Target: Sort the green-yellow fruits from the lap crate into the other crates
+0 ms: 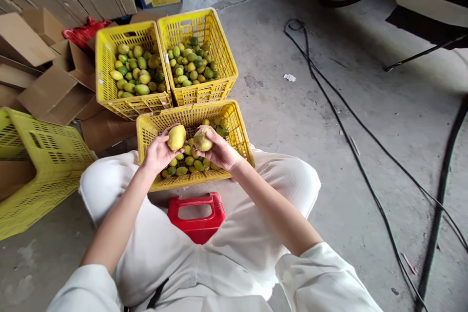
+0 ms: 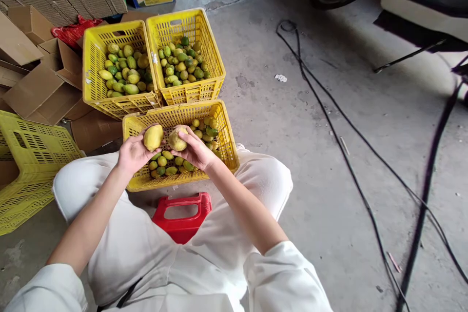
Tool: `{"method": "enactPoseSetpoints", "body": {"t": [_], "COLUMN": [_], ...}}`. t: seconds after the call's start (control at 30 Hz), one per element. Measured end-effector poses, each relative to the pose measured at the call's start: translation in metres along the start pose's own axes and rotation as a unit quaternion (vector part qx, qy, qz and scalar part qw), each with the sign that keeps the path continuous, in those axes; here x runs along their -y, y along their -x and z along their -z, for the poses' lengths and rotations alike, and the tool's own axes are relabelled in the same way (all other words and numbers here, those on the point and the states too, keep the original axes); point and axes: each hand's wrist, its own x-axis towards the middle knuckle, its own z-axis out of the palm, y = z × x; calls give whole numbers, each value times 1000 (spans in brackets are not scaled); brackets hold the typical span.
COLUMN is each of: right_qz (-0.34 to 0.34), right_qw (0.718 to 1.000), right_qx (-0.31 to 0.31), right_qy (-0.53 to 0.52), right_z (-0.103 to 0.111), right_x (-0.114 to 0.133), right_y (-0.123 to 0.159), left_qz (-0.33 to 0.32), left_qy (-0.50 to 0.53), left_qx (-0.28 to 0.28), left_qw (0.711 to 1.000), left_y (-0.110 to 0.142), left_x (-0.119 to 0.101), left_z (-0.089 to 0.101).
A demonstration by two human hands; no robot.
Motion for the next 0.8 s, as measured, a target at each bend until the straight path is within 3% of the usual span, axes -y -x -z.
{"method": "enactPoseSetpoints", "body": {"t": [0.1,0.3,0.4,0.63,0.8], "right_qz": [-2,6,-6,-25,-19], "right_qw": [1000,999,1000,998,998], "right_qx": [9,-20,-19,-48,-59], "right_qy": [2,-25,-14,25,-17], "right_z": [2,3,1,3,5], "right_x": [3,10,8,-3,5], "right_y": [-1,-3,-3,-3,-5], "left_qz": [25,-42,-27,41,50], "left_qy": [-6,-43,-54,47,56], "left_qx": [-18,-3,-6,-155,-129], "left_qw": [1000,998,998,986,989], "left_y": [-2,-7,-8,-4,-3], "left_x": [3,7,4,-6,-7], "left_z": [0,4,3,-9,-5]}}
